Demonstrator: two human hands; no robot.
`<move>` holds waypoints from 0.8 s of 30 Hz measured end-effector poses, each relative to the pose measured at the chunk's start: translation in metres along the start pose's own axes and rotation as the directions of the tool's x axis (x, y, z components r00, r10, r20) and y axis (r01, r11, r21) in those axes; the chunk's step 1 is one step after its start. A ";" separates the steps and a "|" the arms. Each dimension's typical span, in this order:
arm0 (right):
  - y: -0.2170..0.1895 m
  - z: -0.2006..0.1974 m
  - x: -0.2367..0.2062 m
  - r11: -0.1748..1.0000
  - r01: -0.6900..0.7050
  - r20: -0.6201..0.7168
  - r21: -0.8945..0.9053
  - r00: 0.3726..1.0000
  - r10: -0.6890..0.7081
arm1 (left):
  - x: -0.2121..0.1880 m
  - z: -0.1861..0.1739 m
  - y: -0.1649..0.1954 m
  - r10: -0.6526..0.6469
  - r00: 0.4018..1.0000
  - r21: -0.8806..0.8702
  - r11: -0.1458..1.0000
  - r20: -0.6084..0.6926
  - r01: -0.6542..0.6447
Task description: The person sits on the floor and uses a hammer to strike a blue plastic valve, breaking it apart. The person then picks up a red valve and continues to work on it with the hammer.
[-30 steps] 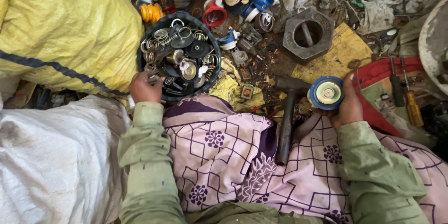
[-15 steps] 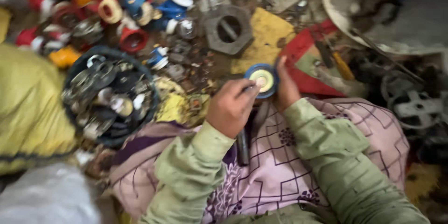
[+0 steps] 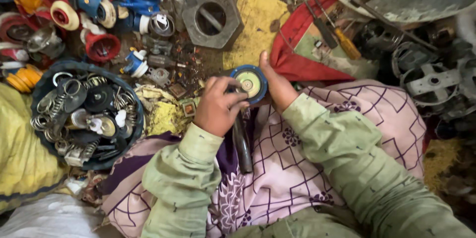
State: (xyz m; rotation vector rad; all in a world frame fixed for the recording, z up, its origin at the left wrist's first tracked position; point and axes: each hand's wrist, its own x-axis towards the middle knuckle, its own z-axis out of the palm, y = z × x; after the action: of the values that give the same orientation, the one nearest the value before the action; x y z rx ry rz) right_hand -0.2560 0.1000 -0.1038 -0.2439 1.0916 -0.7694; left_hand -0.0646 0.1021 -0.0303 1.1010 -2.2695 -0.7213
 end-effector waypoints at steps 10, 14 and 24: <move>0.001 0.010 -0.014 0.981 0.016 -0.075 -0.191 0.997 -0.031 | -0.007 -0.003 -0.022 -0.022 0.995 -0.127 0.991 0.098 0.035; 0.006 0.005 -0.009 0.969 0.025 -0.092 -0.245 0.995 -0.049 | -0.008 -0.002 -0.021 0.016 0.994 -0.101 0.995 0.110 -0.005; 0.013 -0.005 0.002 0.897 0.205 -0.058 -0.391 0.967 -0.246 | -0.003 -0.011 -0.004 0.148 0.983 -0.041 0.989 0.112 -0.144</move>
State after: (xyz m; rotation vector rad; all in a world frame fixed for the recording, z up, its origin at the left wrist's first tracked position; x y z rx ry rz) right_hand -0.2545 0.1089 -0.1142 -0.6793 1.3283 -0.7762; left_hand -0.0539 0.1002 -0.0258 0.8877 -2.3964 -0.7764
